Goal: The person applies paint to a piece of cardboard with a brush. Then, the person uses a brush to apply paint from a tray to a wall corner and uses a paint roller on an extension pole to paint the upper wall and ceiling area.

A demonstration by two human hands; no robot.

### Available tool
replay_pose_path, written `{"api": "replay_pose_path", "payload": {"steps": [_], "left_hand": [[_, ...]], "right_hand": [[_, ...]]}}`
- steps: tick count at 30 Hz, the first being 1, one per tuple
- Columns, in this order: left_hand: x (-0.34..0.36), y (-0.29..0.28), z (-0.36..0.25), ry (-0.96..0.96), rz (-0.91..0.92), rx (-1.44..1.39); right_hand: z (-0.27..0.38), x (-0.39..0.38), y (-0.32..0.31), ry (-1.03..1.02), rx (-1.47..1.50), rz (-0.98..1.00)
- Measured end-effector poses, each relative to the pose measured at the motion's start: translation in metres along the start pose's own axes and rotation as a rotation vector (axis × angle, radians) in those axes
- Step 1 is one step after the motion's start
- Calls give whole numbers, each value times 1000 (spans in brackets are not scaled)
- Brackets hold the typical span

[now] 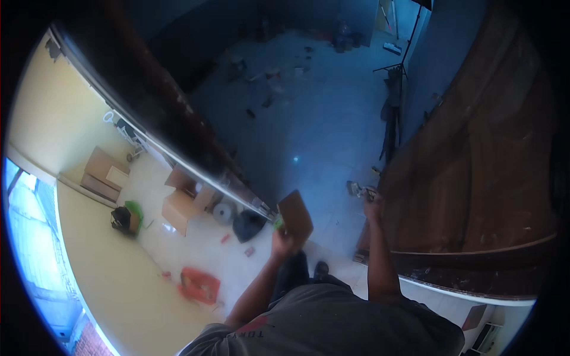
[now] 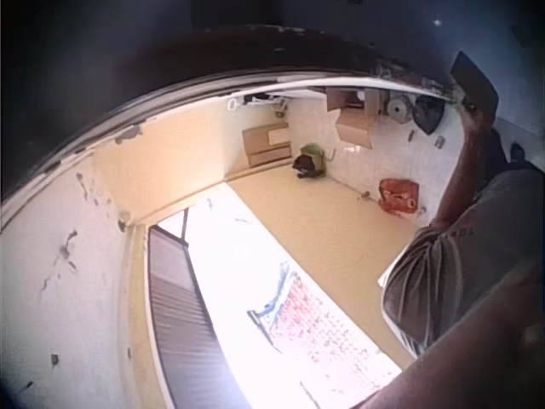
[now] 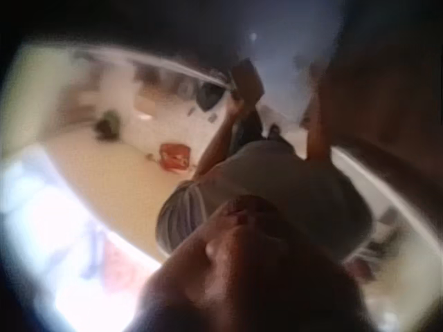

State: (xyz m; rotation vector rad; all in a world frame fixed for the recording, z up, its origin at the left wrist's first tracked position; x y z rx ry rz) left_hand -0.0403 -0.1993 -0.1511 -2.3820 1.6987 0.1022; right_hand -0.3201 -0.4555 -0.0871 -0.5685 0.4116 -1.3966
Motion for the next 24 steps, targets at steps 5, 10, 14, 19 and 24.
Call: {"api": "replay_pose_path", "payload": {"steps": [5, 10, 14, 19, 24], "left_hand": [[89, 22, -51, -15, -116, -91], [154, -46, -48, 52, -151, -251], [304, -34, -23, 164, -202, -294], [436, -83, -46, -62, -422, -311], [619, -86, -123, -116, -413, -530]], "right_hand": [[-116, 120, 26, 126, 520, -114], [-170, 184, 76, -66, 14, 33], [-356, 186, -4, -223, -633, 10], [-317, 204, -26, 415, 56, -78], [-286, 325, -22, 461, 112, -187]]}}
Point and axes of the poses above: each hand's wrist, its own x-axis towards the middle knuckle, its own y-axis out of the palm, z = x × y, the point moved 2 cm from there along x, towards the middle knuckle, and after that the axes turned 8 degrees about z, right-handed, at the moved point
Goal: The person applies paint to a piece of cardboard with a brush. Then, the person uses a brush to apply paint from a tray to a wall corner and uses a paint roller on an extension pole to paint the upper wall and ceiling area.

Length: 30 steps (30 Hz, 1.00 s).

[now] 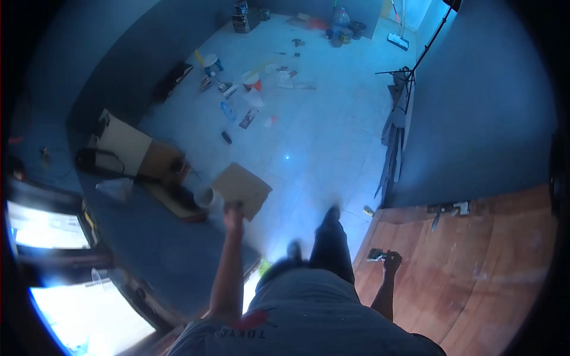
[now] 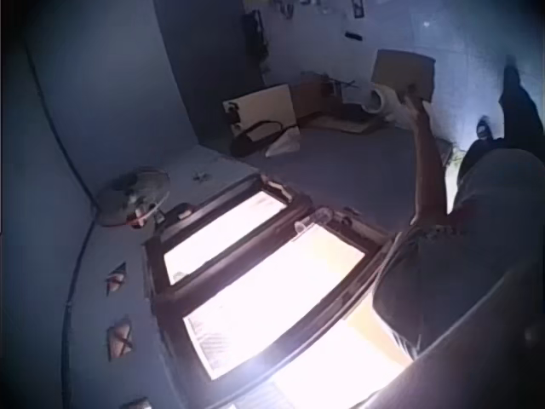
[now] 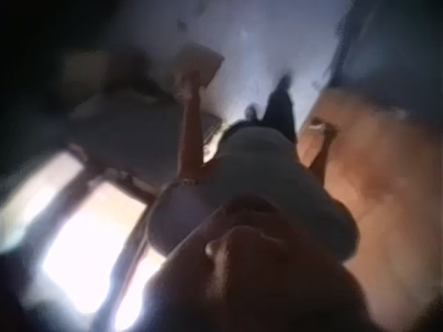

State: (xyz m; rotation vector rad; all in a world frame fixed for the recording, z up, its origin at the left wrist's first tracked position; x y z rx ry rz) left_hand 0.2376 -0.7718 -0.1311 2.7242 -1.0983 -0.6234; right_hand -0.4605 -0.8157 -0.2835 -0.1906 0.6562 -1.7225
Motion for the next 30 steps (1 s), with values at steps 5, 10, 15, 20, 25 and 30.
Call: {"api": "replay_pose_path", "payload": {"steps": [5, 10, 15, 20, 25, 30], "left_hand": [[134, 36, -12, 64, -25, 331], [184, 110, 1, -144, -253, 26], [213, 159, 2, -305, -540, -137], [318, 237, 5, -255, -604, -239], [456, 265, 65, -430, -463, -149], [603, 343, 35, -435, -378, -104]], "right_hand": [[159, 171, 87, -224, -269, 32], [354, 383, 197, -424, -371, 311], [529, 550, 330, -635, -297, 561], [621, 671, 462, -479, -49, 625], [653, 733, 588, -285, 65, 614], [645, 821, 723, -353, -89, 666]]}}
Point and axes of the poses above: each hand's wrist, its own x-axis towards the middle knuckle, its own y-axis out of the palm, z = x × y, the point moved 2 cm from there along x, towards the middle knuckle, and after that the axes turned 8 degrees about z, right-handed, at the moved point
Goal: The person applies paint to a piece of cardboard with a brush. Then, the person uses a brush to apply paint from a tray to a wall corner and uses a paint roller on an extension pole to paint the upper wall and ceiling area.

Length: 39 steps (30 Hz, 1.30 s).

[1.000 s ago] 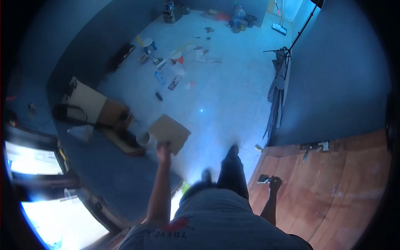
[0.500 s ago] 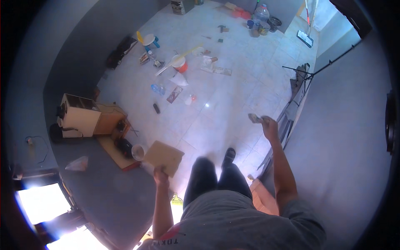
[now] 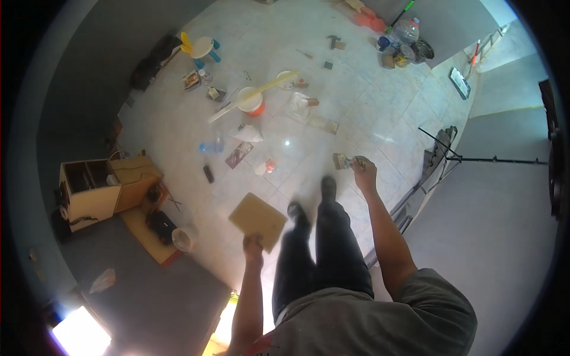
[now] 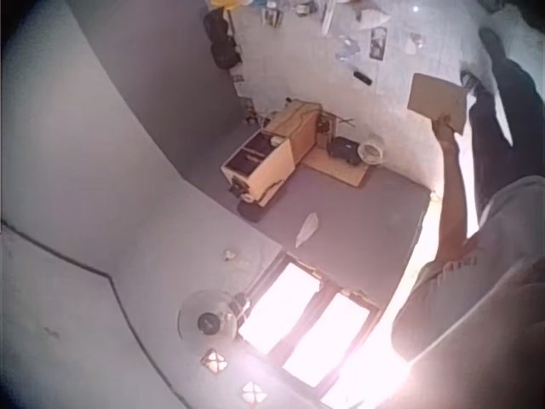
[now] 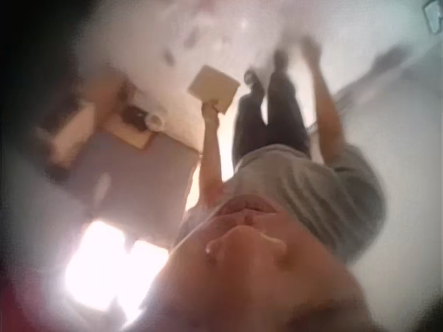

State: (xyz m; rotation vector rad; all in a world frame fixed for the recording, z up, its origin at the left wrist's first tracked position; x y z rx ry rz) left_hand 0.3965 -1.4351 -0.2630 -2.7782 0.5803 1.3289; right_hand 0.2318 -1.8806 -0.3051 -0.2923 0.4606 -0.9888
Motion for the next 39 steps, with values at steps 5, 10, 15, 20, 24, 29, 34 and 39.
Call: {"api": "replay_pose_path", "payload": {"steps": [5, 10, 15, 20, 24, 29, 34, 39], "left_hand": [[75, 40, 10, 91, -76, 70], [158, 89, 49, 69, -156, 298], [263, 142, 103, -130, -239, -469], [371, 127, 190, -6, -326, -34], [457, 112, 222, 93, -302, -271], [550, 102, 246, 147, -154, -292], [579, 111, 246, 217, -185, -338], [577, 100, 241, 290, -176, -370]], "right_hand": [[-8, 184, 77, -99, -228, 103], [-78, 363, 176, -148, -282, 256], [-167, 477, 271, -419, -161, 150], [-218, 536, 343, -358, -278, 315], [-265, 554, 380, -590, -404, 343], [-303, 548, 402, -733, -528, 399], [-309, 533, 397, -711, -484, 455], [-319, 536, 400, -839, -536, 430]]}}
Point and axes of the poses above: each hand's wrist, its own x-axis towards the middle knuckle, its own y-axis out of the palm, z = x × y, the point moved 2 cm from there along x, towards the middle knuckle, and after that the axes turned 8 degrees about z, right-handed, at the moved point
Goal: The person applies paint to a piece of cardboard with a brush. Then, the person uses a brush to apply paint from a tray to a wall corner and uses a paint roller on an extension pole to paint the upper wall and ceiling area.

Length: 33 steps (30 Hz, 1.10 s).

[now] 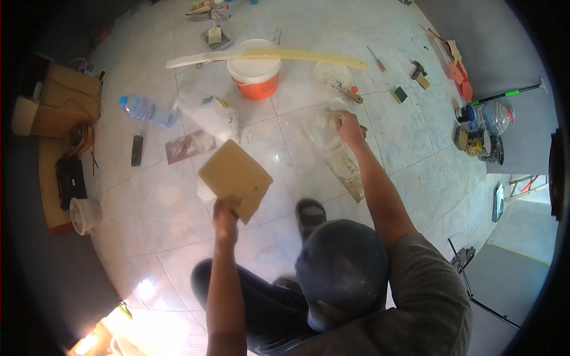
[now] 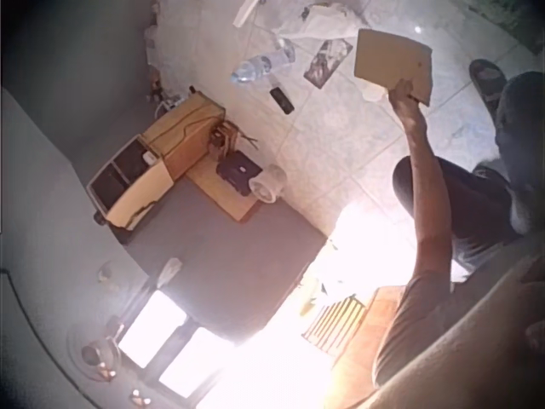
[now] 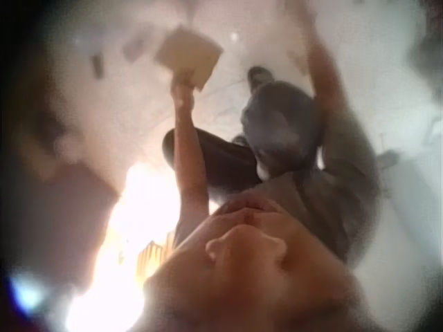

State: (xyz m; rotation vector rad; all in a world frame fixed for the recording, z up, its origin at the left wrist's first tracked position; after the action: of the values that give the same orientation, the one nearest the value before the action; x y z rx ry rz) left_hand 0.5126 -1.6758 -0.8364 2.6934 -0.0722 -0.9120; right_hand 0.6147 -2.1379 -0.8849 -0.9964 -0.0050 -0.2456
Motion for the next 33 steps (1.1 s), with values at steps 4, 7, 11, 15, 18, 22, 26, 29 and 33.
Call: {"api": "replay_pose_path", "payload": {"steps": [4, 7, 11, 15, 18, 22, 26, 29, 33], "left_hand": [[-9, -5, -10, 39, -10, -16], [-14, -3, -12, 94, 18, -11], [-12, -25, -4, 88, 1, 16], [-11, -15, -5, 15, 12, 11], [-7, -5, -1, -7, 37, 28], [-5, 10, 8, -16, 82, -9], [-11, 21, 12, -12, 95, 22], [1, 11, 20, -47, 179, 54], [12, 11, 11, 222, 273, 150]], "right_hand": [[-8, 2, 4, 25, 74, 92], [-18, 1, 11, 7, 66, 48], [-1, 4, 6, 98, 140, 123], [-8, -1, 5, -5, 64, 56], [-9, -1, 7, 94, 105, 150], [-19, -8, 3, -10, 88, -20], [19, -18, -23, 88, 467, 53], [110, -44, -67, 16, 809, 174], [210, -68, -85, -169, 709, 350]]}}
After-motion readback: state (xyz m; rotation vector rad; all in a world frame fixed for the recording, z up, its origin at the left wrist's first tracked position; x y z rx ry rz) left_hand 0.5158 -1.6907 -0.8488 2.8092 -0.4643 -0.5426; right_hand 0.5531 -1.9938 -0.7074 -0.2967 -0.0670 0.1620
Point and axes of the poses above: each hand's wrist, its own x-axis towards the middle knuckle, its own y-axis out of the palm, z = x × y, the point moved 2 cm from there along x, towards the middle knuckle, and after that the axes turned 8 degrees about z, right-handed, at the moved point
